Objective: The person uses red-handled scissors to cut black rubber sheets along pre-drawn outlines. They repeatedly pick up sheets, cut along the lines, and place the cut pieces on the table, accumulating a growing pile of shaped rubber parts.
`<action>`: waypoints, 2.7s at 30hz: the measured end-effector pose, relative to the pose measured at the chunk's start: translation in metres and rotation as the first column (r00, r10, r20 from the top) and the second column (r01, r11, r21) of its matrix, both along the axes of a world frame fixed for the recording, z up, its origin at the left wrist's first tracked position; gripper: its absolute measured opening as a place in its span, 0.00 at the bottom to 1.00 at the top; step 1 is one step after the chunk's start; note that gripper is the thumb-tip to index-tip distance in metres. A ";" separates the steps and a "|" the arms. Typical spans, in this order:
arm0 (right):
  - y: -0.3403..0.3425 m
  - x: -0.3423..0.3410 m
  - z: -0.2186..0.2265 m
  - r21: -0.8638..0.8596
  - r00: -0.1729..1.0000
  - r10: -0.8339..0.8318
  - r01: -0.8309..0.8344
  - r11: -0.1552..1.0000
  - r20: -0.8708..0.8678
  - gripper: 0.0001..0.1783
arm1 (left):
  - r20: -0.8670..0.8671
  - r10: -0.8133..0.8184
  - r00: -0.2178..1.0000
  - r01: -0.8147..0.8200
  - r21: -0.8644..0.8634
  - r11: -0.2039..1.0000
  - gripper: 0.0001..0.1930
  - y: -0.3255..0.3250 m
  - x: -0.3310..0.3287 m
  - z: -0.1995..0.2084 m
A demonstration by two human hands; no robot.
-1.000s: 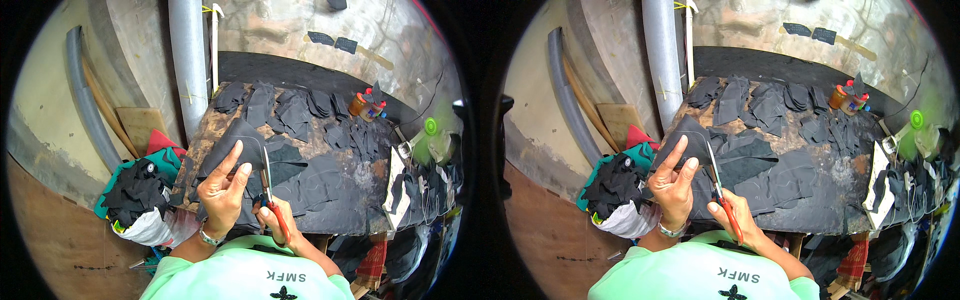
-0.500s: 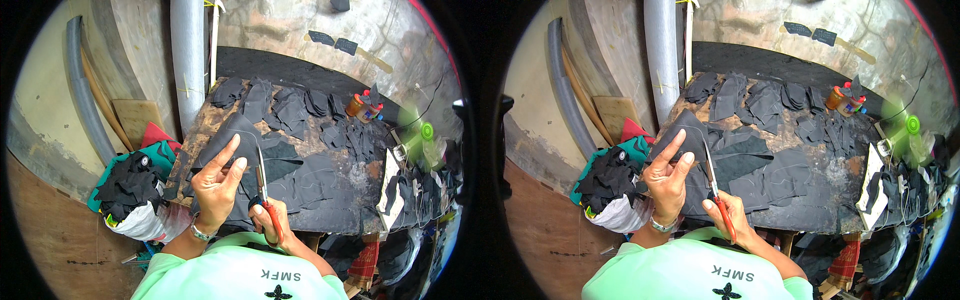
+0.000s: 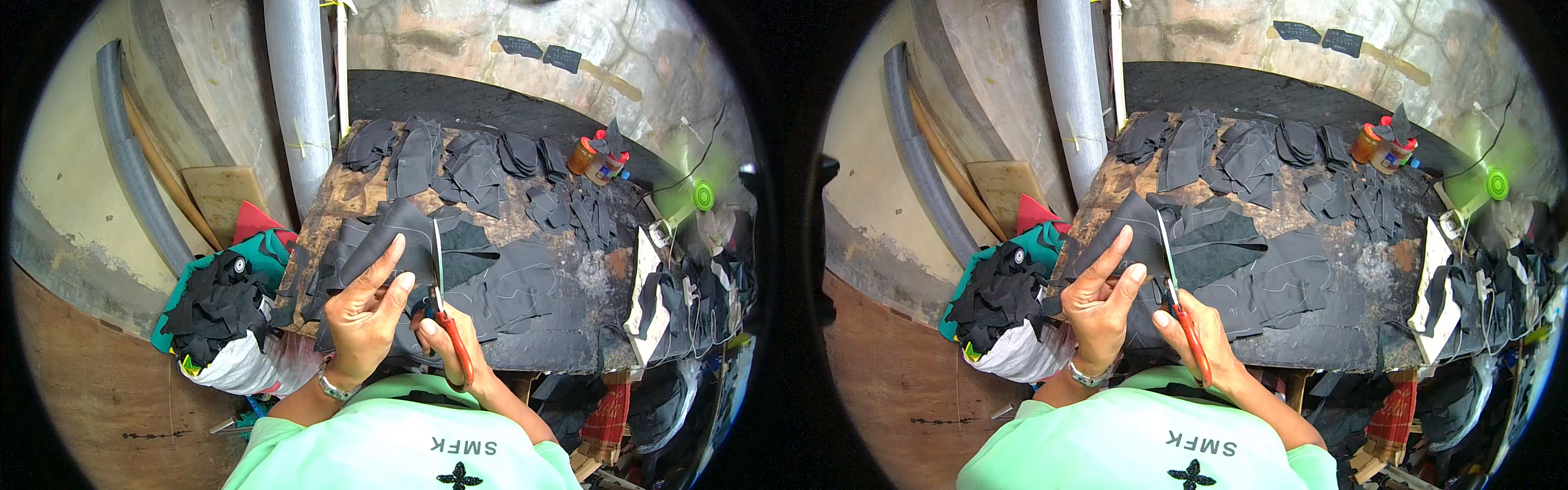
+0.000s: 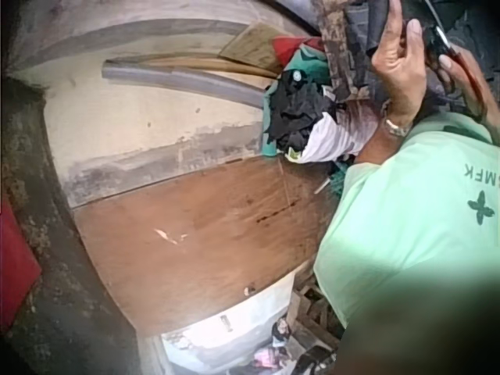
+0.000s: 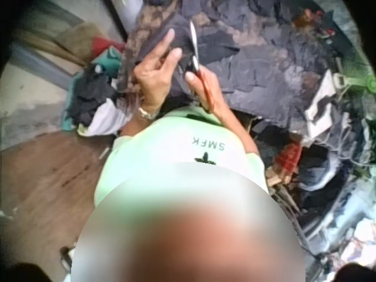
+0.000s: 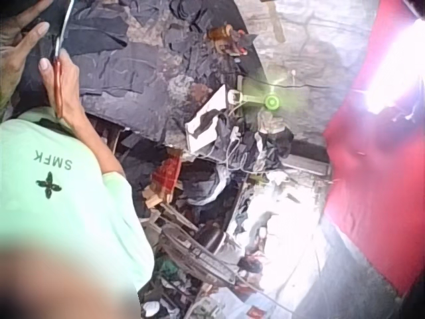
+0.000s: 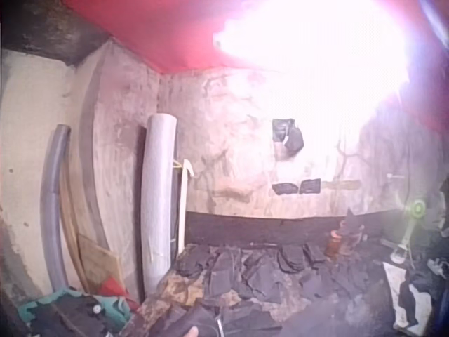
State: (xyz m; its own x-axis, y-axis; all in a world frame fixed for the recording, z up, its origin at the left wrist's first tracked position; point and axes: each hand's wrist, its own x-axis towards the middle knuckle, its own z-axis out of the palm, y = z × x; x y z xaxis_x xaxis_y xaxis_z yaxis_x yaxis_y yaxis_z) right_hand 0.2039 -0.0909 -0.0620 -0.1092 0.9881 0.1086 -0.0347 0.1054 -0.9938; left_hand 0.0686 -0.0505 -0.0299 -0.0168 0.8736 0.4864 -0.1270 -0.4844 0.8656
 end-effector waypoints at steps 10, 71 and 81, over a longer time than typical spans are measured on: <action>-0.011 0.001 -0.001 -0.085 1.000 -0.008 0.006 0.996 -0.023 0.19 | -0.012 -0.059 0.998 0.060 0.031 0.998 0.28 0.008 -0.009 0.009; -0.017 0.033 0.019 -0.093 0.962 0.105 -0.084 0.992 0.250 0.25 | -0.389 -0.344 0.855 0.372 -0.005 0.928 0.35 0.032 -0.048 0.047; -0.012 0.037 0.018 -0.095 0.970 0.173 -0.159 0.983 0.169 0.24 | -0.328 -0.218 0.919 0.297 0.215 0.930 0.27 0.041 -0.051 0.039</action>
